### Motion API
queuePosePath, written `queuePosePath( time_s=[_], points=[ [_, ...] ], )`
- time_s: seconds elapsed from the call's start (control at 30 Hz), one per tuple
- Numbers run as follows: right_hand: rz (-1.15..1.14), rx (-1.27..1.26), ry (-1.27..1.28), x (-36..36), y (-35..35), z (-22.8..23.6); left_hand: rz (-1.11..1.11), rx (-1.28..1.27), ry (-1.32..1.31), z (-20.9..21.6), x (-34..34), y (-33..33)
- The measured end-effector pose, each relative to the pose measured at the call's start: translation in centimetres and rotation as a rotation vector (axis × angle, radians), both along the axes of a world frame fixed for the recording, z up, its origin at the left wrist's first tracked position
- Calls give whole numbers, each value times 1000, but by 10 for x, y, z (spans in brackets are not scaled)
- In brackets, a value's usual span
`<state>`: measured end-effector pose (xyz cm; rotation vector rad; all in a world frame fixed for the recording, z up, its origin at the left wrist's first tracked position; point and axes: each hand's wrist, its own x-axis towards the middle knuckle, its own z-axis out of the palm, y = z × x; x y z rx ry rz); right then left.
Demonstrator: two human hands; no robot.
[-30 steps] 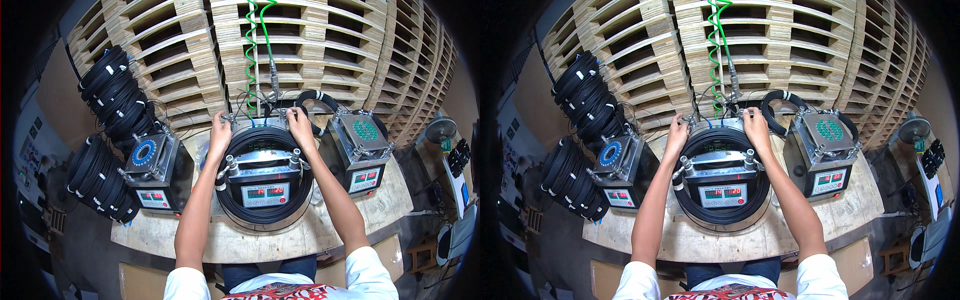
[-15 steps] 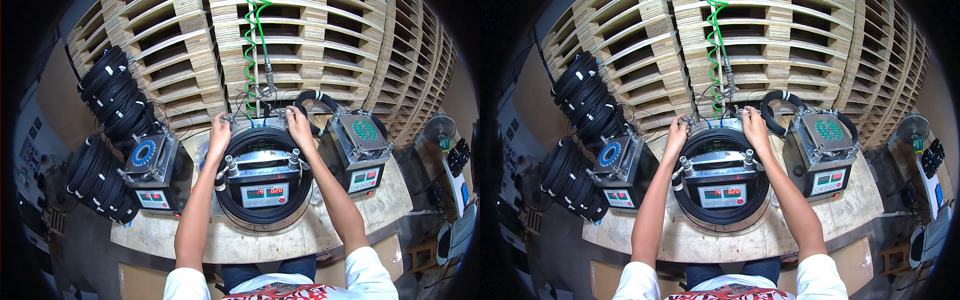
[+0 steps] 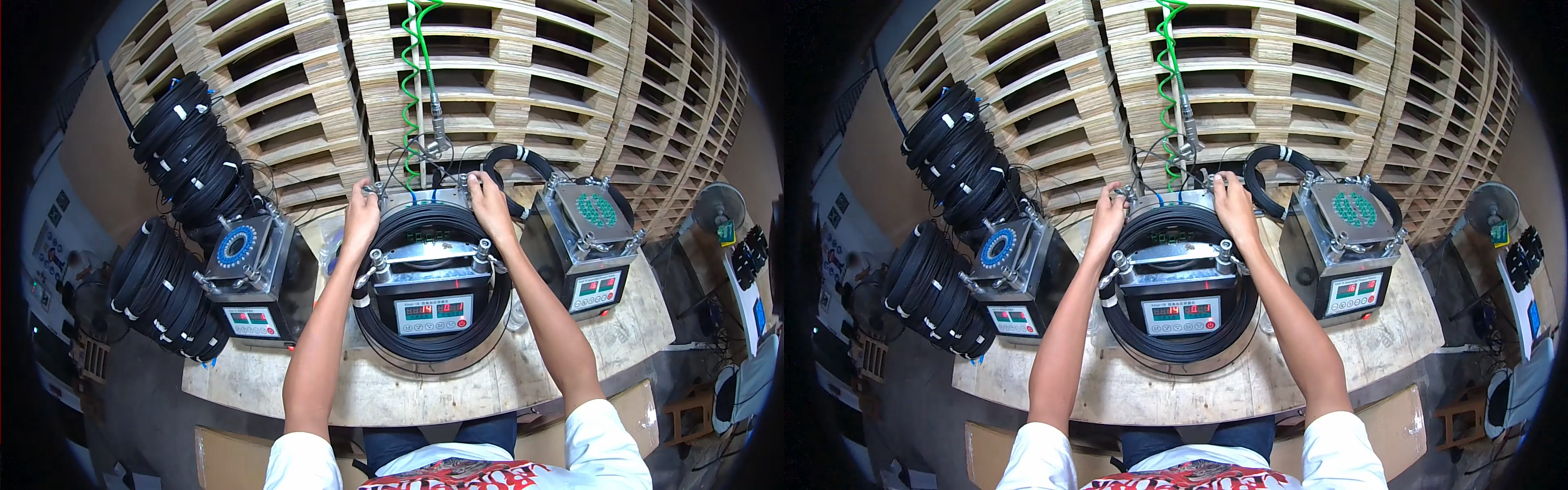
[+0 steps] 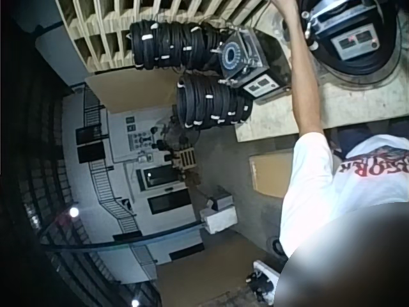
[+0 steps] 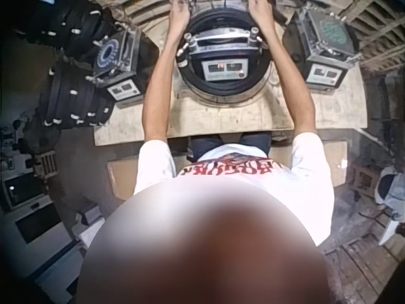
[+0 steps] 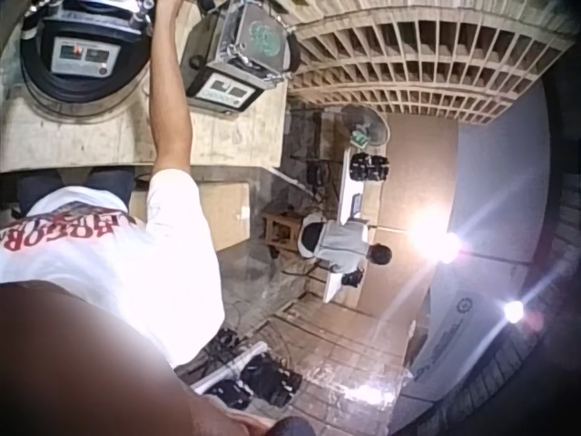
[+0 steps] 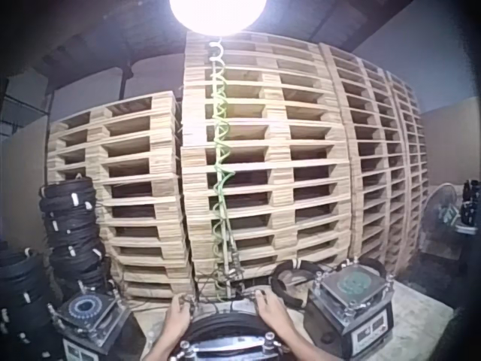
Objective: Operating an industrial machine to press or secure components onto a thick black cable coil.
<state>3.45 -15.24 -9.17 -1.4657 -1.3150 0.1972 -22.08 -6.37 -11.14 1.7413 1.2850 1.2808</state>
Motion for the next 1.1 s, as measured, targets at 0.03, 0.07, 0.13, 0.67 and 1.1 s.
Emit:
queuePosePath(
  time_s=[0.03,0.07,0.13,0.67,1.1],
  points=[
    [1,-1,2,-1,2,-1,15,17,22,-3,-1,3],
    [13,28,-15,-1,3,-3,16,16,23,-5,-3,5],
    [27,60,-31,-1,7,-5,40,132,97,-11,-8,11],
    [-49,-56,30,-7,2,2,40,144,87,4,-5,-4],
    [5,135,-68,6,22,-18,60,152,52,-1,-4,2]
  ],
)
